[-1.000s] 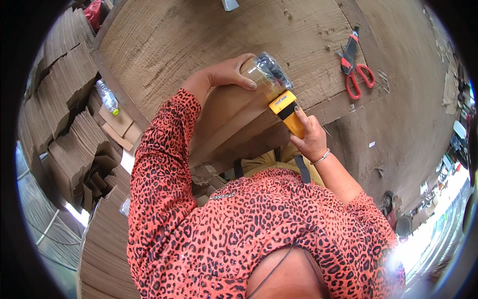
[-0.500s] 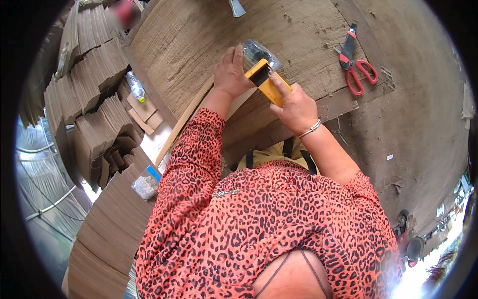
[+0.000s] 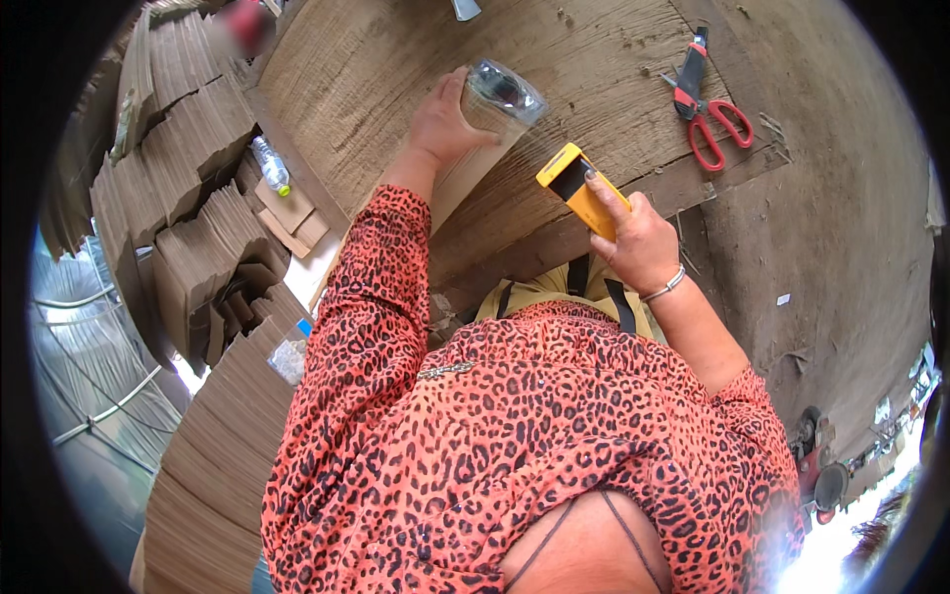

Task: The person folds a flat cardboard sheet into a cylindrical tube and secures it with tape. They then place the tube on a wooden workbench and use a tape dispenser to apply tape along the seam, completing the assembly of one tube.

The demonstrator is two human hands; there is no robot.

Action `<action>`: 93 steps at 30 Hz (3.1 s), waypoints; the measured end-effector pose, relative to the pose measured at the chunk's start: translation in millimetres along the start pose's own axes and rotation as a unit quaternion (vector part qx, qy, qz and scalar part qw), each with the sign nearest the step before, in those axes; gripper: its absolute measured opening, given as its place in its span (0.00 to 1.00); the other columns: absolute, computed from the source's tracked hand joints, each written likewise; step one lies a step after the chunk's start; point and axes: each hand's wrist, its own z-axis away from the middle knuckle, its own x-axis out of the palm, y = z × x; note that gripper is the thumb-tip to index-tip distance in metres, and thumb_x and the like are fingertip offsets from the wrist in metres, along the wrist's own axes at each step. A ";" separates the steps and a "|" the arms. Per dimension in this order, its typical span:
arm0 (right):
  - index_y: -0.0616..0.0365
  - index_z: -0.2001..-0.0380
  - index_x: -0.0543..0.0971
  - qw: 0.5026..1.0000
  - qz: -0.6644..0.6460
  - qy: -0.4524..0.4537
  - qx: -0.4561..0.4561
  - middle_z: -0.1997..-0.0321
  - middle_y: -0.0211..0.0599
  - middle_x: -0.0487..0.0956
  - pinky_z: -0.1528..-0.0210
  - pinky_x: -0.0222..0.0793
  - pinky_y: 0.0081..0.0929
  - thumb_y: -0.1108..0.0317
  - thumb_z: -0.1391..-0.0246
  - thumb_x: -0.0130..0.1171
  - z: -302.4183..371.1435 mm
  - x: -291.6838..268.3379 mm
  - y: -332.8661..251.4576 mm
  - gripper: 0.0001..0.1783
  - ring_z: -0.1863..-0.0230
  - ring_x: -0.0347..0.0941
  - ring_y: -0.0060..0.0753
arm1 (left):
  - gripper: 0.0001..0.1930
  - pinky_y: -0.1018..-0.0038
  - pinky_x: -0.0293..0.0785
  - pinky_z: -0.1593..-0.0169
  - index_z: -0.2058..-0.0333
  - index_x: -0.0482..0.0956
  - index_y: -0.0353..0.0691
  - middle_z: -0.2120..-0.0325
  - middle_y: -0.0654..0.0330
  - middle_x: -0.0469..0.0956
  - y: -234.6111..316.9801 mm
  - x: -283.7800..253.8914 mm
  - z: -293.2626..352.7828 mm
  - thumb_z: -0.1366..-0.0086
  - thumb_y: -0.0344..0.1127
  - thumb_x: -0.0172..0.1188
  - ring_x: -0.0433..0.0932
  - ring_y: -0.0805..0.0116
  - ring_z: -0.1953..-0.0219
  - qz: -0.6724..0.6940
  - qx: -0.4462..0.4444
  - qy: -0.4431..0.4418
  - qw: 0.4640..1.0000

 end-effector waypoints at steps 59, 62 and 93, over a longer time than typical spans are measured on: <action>0.30 0.38 0.67 0.995 -0.091 -0.004 0.040 0.70 0.38 0.67 0.67 0.73 0.38 0.63 0.65 0.70 43.7 15.3 44.8 0.46 0.68 0.72 0.44 | 0.47 0.70 0.56 0.34 0.34 0.59 0.40 0.40 0.56 0.66 35.2 24.8 -36.0 0.54 0.37 0.71 0.64 0.63 0.38 0.465 -0.009 -0.409 0.785; 0.30 0.39 0.67 0.995 -0.091 0.037 0.007 0.69 0.39 0.68 0.67 0.74 0.39 0.61 0.64 0.70 1.6 17.5 21.2 0.44 0.69 0.74 0.45 | 0.48 0.67 0.55 0.32 0.33 0.56 0.41 0.37 0.53 0.63 8.4 -8.3 -40.1 0.52 0.39 0.72 0.61 0.59 0.35 0.466 -0.060 -0.367 0.803; 0.25 0.38 0.65 0.998 -0.038 0.057 -0.007 0.68 0.42 0.71 0.69 0.75 0.41 0.59 0.59 0.68 -60.0 42.2 7.9 0.42 0.70 0.75 0.47 | 0.58 0.66 0.58 0.33 0.33 0.55 0.47 0.36 0.50 0.60 -28.4 -25.9 -69.0 0.63 0.48 0.78 0.61 0.54 0.35 0.202 0.081 -0.169 0.961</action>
